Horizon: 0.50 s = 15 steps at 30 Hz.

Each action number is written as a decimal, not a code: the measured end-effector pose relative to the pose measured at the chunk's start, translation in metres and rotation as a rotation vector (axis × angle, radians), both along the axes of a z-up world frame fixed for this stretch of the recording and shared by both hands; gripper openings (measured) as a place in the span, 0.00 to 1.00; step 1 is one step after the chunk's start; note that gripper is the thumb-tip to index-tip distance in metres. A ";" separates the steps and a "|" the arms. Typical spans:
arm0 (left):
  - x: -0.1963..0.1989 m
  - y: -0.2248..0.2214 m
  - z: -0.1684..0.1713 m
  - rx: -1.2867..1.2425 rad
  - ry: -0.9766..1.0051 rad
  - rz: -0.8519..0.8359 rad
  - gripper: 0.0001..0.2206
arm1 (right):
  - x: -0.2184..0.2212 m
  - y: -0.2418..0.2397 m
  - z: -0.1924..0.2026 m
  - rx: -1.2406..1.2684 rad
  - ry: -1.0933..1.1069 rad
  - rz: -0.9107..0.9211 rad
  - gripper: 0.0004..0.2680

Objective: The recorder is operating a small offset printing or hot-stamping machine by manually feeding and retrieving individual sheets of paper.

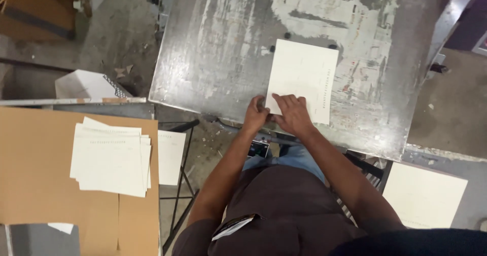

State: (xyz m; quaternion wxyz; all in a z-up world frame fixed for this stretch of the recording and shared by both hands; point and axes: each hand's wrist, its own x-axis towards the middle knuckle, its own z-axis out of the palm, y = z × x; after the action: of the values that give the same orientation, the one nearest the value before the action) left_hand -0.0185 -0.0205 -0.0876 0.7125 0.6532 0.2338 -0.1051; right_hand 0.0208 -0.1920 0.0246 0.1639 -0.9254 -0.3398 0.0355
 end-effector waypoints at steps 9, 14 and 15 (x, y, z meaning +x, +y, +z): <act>0.006 0.003 0.034 -0.142 0.103 0.003 0.27 | -0.042 -0.113 -0.007 -0.010 0.087 -0.470 0.32; 0.009 0.006 0.030 -0.310 0.106 0.082 0.25 | -0.042 -0.134 -0.043 0.402 0.499 -0.835 0.32; 0.007 0.005 0.027 -0.308 0.107 0.077 0.25 | -0.039 -0.135 -0.046 0.406 0.499 -0.839 0.32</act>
State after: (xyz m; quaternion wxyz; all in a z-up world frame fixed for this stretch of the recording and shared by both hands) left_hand -0.0116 -0.0153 -0.0603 0.7942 0.5204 0.2773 -0.1468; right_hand -0.0185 -0.3274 -0.0219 0.4157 -0.8950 0.1093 0.1196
